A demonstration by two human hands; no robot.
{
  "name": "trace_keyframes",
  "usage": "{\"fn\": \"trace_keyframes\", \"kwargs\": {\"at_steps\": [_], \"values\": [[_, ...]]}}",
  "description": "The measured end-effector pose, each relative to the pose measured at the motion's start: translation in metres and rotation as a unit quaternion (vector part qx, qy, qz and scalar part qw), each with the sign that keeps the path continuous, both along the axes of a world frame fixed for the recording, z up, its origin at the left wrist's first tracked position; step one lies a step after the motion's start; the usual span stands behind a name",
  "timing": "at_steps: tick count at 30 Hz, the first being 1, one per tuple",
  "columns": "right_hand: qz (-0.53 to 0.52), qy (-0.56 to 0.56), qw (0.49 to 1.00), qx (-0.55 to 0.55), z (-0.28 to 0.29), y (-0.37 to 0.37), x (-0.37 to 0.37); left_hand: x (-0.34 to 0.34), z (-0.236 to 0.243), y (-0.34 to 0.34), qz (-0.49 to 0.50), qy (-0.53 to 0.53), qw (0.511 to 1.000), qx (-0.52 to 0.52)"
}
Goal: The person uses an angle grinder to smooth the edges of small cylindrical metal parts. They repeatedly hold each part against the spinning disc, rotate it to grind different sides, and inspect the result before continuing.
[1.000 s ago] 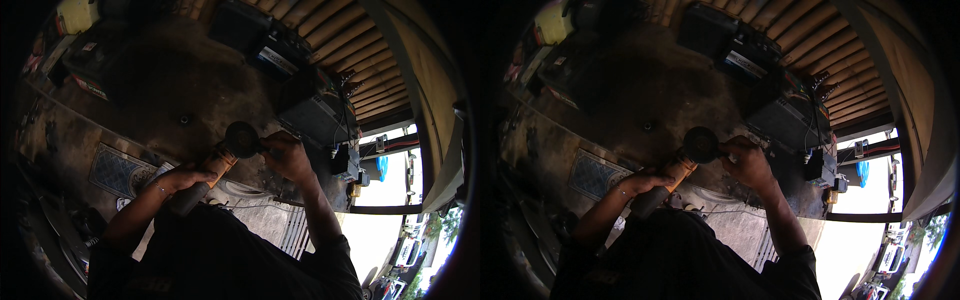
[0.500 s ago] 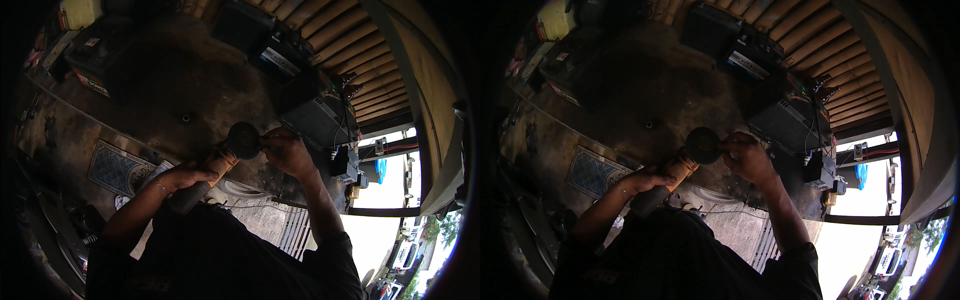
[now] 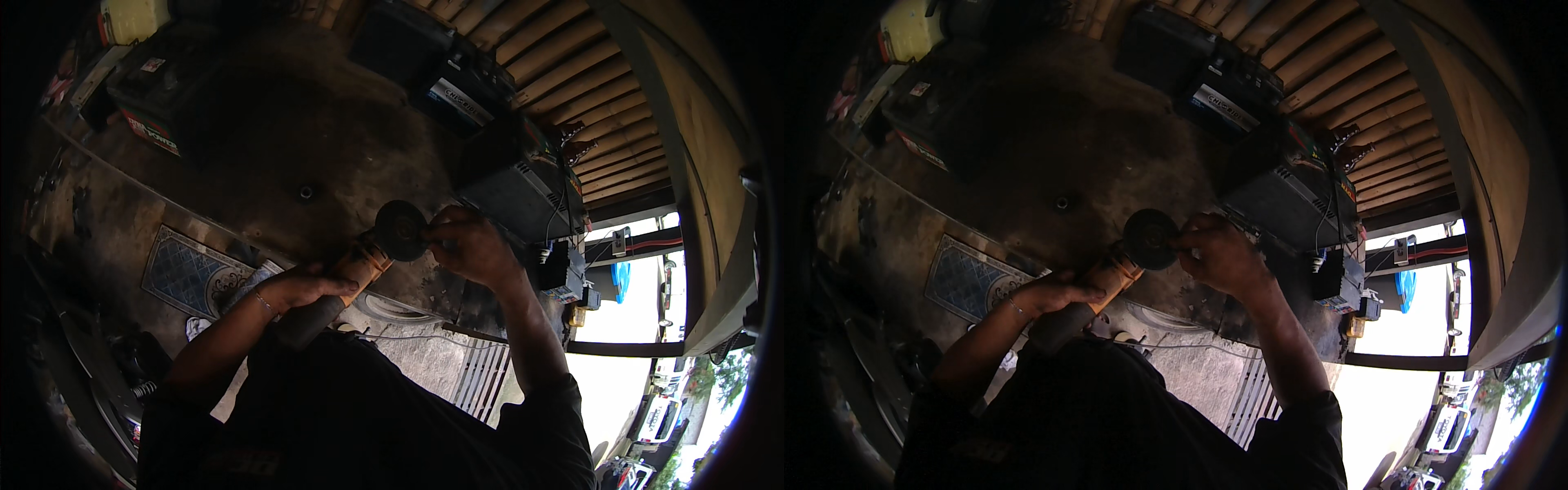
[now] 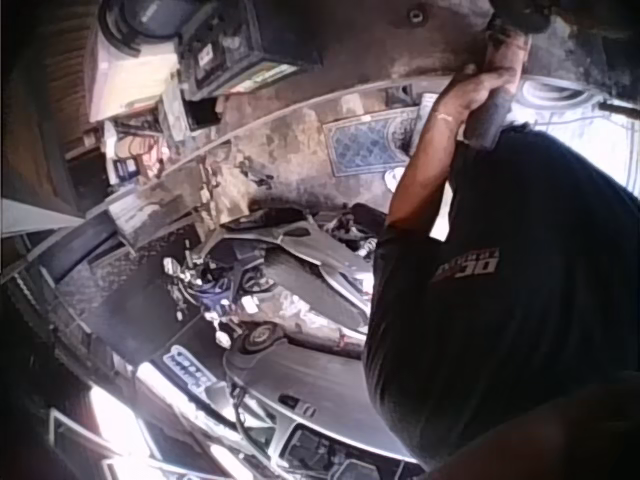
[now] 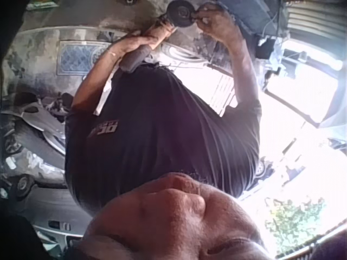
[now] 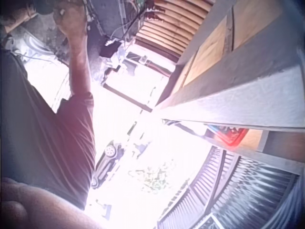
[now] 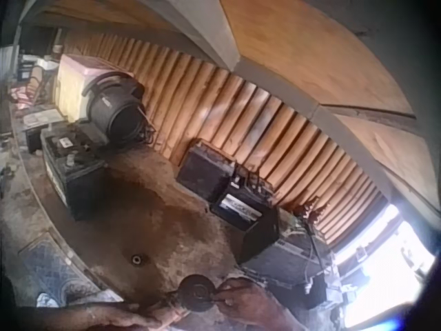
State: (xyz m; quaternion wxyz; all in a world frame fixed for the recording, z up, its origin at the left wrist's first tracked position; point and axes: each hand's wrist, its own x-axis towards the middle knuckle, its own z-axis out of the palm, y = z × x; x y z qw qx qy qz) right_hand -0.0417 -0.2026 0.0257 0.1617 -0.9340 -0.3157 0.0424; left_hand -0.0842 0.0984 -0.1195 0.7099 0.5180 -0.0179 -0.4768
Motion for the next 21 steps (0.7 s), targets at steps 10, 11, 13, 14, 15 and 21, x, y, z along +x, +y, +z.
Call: {"fn": "trace_keyframes", "kwargs": {"at_steps": [10, 11, 13, 14, 15, 21], "values": [[-0.019, 0.007, 0.999, 0.044, -0.003, 0.005, 0.002, 0.001, 0.007, 0.001, -0.012, -0.014, 1.0, 0.014], [-0.031, 0.002, 0.998, 0.057, -0.005, 0.005, 0.0, 0.001, 0.008, 0.001, -0.005, -0.011, 1.0, 0.003], [-0.06, -0.004, 0.995, 0.082, -0.008, 0.003, -0.005, 0.0, 0.008, 0.001, -0.002, 0.005, 1.0, 0.005], [-0.07, -0.01, 0.994, 0.089, -0.011, 0.002, -0.008, 0.0, 0.008, 0.001, 0.001, -0.01, 1.0, 0.002], [-0.081, -0.014, 0.992, 0.095, -0.014, 0.001, -0.01, 0.0, 0.007, 0.001, 0.001, -0.019, 1.0, 0.003], [-0.126, -0.018, 0.98, 0.155, -0.03, -0.01, -0.021, 0.002, 0.001, 0.0, -0.01, -0.023, 1.0, -0.014]]}}
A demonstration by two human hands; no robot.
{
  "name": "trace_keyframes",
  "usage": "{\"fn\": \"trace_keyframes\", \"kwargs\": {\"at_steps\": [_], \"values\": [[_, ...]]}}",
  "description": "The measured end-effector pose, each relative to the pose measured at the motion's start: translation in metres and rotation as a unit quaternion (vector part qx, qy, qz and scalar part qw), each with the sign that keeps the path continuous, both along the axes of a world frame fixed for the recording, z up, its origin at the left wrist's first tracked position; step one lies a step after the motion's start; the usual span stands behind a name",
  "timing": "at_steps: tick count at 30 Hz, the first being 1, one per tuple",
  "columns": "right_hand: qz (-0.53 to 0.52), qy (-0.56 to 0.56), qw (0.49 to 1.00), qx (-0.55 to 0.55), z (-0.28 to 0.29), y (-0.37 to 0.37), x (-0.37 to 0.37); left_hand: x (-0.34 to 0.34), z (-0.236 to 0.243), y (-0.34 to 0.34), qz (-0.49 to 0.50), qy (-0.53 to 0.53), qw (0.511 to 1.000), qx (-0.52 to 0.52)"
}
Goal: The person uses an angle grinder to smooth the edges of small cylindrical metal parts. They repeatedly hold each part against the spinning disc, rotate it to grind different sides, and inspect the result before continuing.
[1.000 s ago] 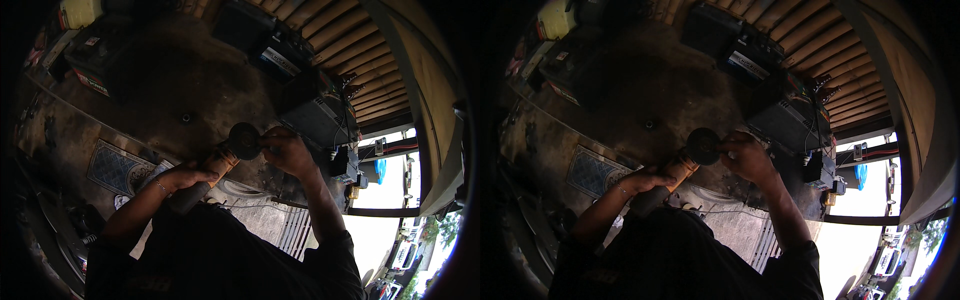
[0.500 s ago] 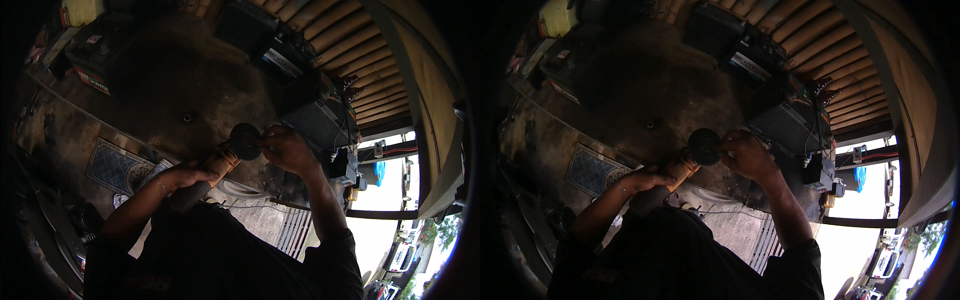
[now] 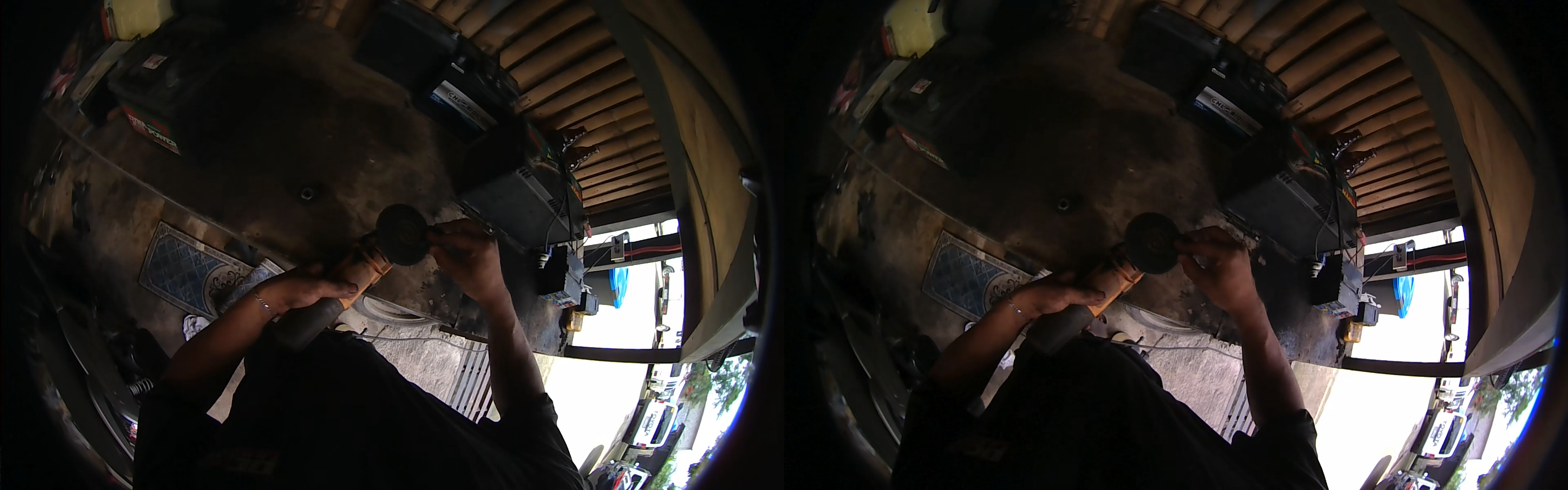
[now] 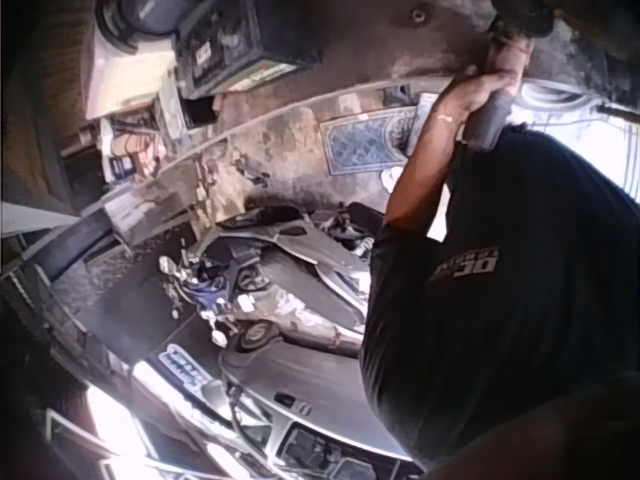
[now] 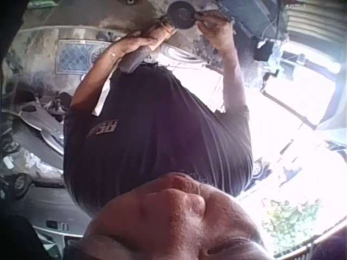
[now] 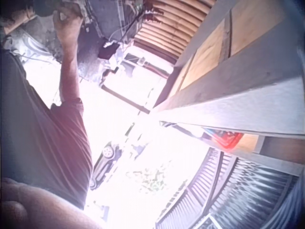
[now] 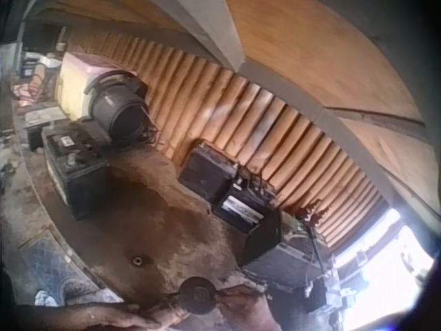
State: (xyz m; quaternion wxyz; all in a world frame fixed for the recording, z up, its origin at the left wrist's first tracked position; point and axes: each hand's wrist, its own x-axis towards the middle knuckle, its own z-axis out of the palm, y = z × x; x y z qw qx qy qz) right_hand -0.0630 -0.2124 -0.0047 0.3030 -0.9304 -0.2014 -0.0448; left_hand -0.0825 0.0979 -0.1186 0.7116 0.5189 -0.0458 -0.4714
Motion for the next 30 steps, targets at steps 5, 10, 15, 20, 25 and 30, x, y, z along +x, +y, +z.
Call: {"fn": "trace_keyframes", "kwargs": {"at_steps": [5, 10, 15, 20, 25, 30], "values": [[-0.024, -0.003, 0.999, 0.038, -0.009, -0.004, -0.006, 0.0, -0.005, -0.001, 0.006, -0.011, 1.0, -0.018], [-0.03, -0.01, 0.998, 0.058, -0.014, -0.004, -0.008, -0.001, -0.008, -0.001, 0.003, 0.002, 1.0, -0.008], [-0.021, -0.014, 0.998, 0.064, -0.014, -0.006, -0.008, -0.001, -0.006, 0.001, -0.01, 0.016, 1.0, 0.015], [-0.001, 0.005, 1.0, 0.01, 0.0, -0.008, -0.009, -0.002, 0.0, 0.002, -0.001, 0.009, 1.0, 0.013], [0.033, -0.023, 0.999, 0.0, 0.003, -0.01, -0.008, -0.002, 0.0, 0.001, -0.006, 0.022, 0.999, 0.025], [0.014, 0.166, 0.921, 0.352, -0.006, -0.023, -0.005, -0.005, 0.003, -0.001, 0.018, -0.006, 1.0, 0.024]]}}
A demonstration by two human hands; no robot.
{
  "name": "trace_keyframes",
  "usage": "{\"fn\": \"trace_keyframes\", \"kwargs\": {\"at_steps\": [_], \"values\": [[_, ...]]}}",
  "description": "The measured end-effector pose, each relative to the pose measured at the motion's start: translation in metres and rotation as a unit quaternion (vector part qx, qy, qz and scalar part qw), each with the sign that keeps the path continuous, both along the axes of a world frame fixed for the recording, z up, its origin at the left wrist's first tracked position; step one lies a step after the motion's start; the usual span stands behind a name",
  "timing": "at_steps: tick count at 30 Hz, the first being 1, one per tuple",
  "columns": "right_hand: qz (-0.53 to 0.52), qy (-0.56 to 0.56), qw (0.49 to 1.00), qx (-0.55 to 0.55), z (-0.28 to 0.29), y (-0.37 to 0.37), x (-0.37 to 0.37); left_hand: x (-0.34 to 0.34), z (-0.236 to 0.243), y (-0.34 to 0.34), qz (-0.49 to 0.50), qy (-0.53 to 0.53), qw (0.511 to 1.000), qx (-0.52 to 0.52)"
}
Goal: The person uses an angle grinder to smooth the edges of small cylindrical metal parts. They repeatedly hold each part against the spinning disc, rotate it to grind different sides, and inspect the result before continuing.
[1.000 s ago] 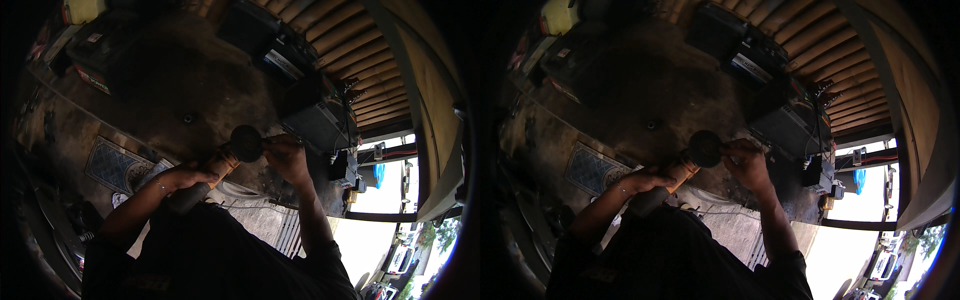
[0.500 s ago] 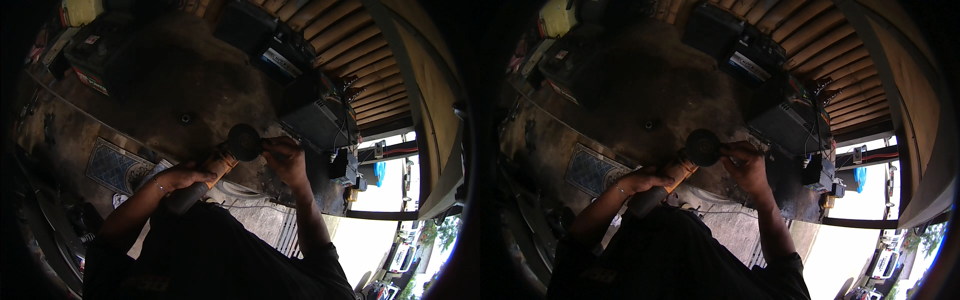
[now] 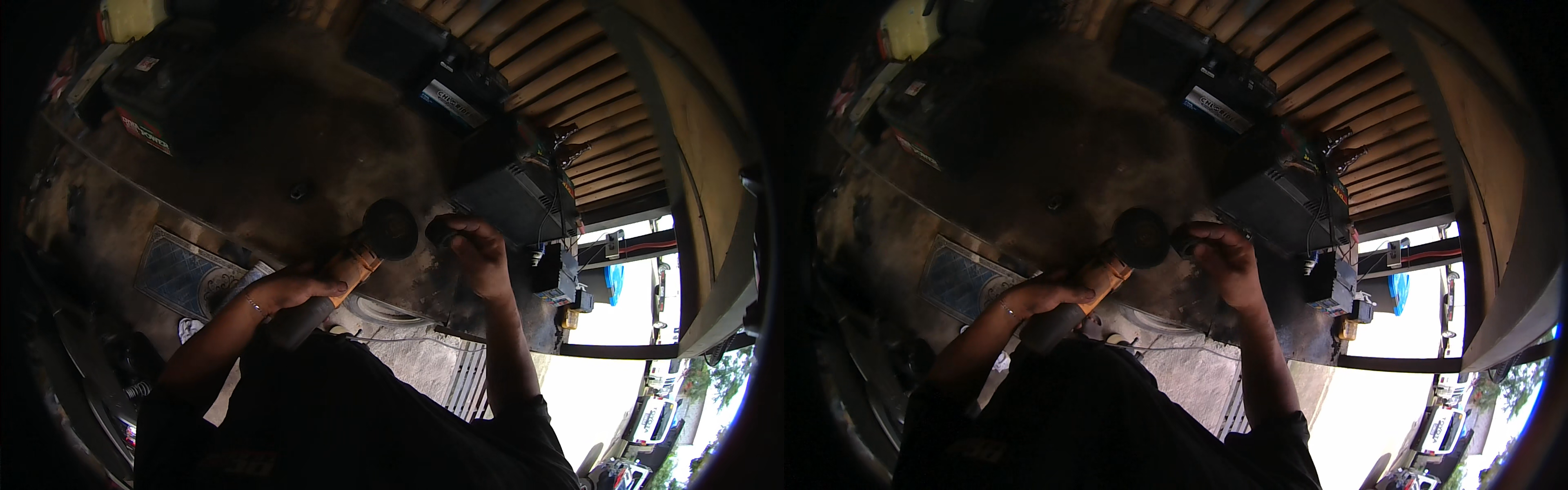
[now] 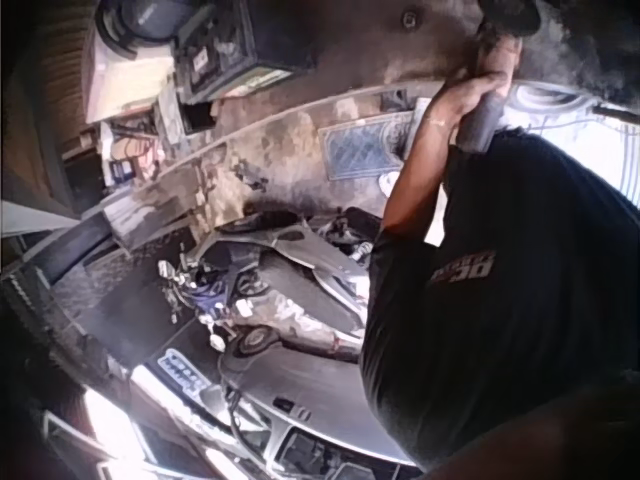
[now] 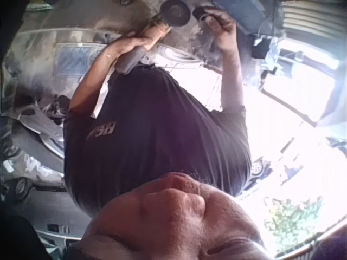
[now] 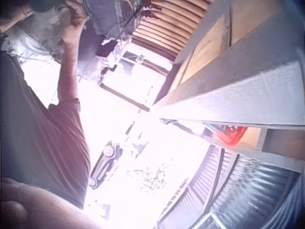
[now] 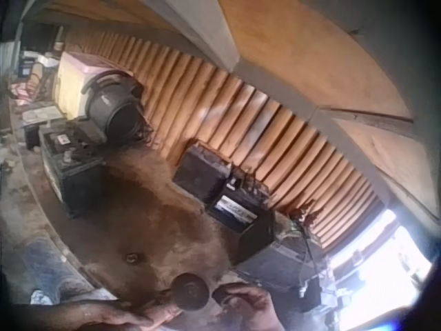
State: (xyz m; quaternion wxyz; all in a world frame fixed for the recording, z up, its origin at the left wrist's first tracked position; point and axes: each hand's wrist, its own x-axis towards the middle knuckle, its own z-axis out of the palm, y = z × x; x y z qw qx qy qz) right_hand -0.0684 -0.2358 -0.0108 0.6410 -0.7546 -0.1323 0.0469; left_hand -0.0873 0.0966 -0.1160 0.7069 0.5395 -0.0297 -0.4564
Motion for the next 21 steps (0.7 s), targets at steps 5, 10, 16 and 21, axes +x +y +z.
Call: {"fn": "trace_keyframes", "kwargs": {"at_steps": [5, 10, 16, 21], "values": [[0.069, 0.049, 0.968, 0.237, -0.002, -0.007, -0.009, 0.0, 0.003, -0.001, 0.005, -0.009, 1.0, -0.004], [0.052, 0.112, 0.917, 0.379, 0.005, -0.004, -0.026, 0.001, -0.002, 0.001, -0.005, 0.016, 1.0, -0.019], [0.054, 0.138, 0.866, 0.478, -0.001, 0.003, -0.044, 0.001, -0.01, -0.001, 0.003, 0.025, 1.0, -0.008], [0.089, 0.173, 0.806, 0.559, -0.001, 0.009, -0.053, 0.0, -0.012, -0.001, 0.016, 0.015, 1.0, -0.02]]}}
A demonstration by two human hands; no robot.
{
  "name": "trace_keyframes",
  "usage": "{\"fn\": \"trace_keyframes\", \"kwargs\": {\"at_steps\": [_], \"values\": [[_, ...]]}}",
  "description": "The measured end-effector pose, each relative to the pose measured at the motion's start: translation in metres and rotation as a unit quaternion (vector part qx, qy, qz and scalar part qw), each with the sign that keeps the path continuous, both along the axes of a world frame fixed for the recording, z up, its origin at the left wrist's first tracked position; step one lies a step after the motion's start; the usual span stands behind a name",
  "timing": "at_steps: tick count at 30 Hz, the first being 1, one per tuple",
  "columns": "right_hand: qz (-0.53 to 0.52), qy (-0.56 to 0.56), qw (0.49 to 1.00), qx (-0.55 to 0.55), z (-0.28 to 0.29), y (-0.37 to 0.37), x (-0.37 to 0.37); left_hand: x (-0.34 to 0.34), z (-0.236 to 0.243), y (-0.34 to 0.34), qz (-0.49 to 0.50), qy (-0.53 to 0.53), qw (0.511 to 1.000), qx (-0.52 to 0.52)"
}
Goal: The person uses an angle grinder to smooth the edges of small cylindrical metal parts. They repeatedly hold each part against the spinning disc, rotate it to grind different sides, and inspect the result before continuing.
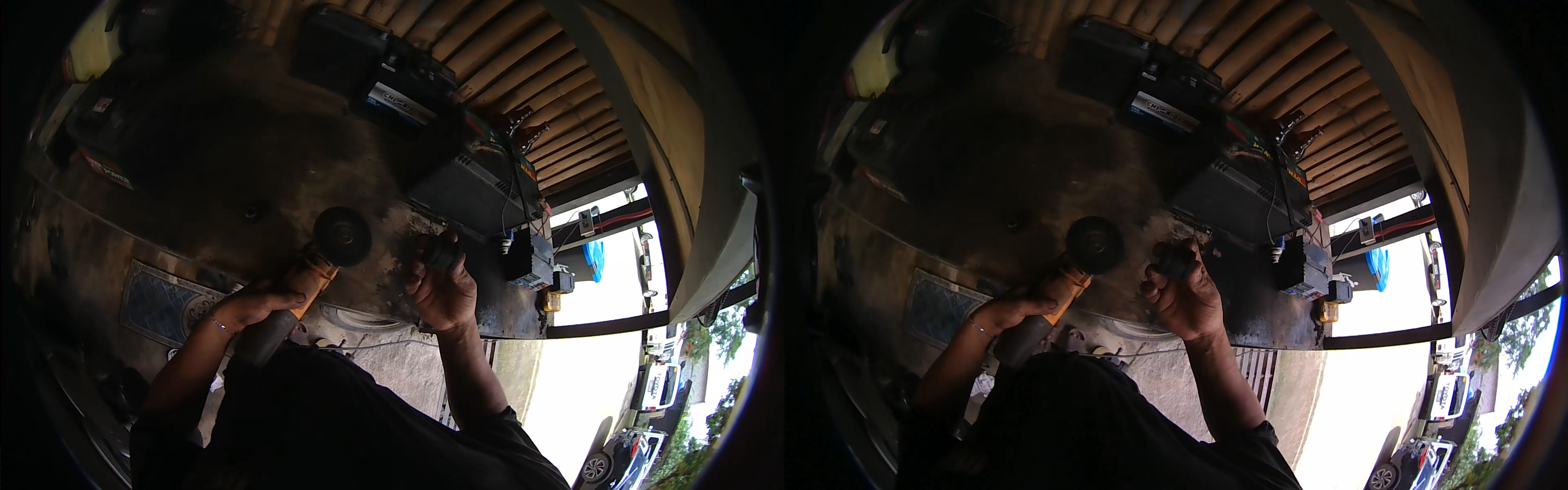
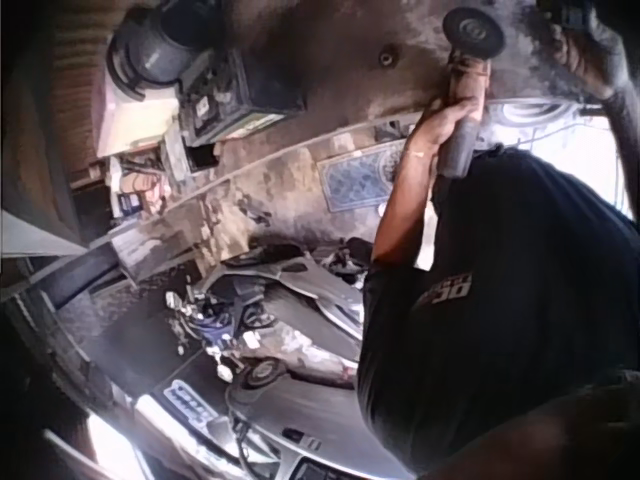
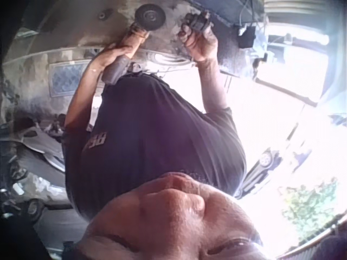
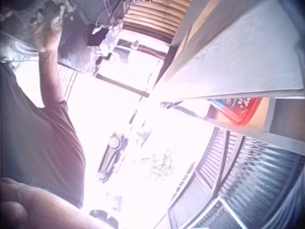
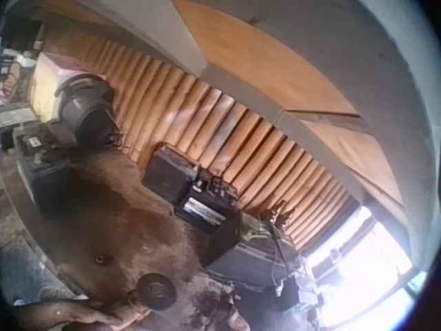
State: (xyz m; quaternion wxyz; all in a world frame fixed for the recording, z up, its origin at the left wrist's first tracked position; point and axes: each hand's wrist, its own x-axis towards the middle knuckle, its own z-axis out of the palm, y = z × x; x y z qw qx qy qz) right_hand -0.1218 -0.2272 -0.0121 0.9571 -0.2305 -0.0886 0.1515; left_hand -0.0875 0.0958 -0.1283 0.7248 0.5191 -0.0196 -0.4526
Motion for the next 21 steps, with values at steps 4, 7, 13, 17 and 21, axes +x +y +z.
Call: {"fn": "trace_keyframes", "kwargs": {"at_steps": [4, 7, 13, 17, 21], "values": [[-0.052, 0.05, 0.997, -0.011, 0.001, 0.004, -0.005, 0.0, 0.002, -0.001, 0.016, -0.018, 1.0, 0.008], [-0.088, 0.095, 0.99, -0.057, 0.001, 0.002, -0.007, 0.0, 0.004, 0.0, 0.007, -0.006, 1.0, 0.002], [-0.059, 0.111, 0.992, 0.006, -0.008, 0.002, -0.004, 0.001, 0.005, 0.002, 0.001, 0.005, 1.0, 0.019], [-0.064, 0.073, 0.994, -0.052, -0.002, 0.005, -0.004, 0.002, 0.005, 0.002, -0.006, 0.005, 1.0, -0.002], [-0.071, 0.07, 0.992, -0.073, 0.006, 0.009, -0.006, 0.002, 0.005, 0.004, -0.017, 0.017, 1.0, 0.011]]}}
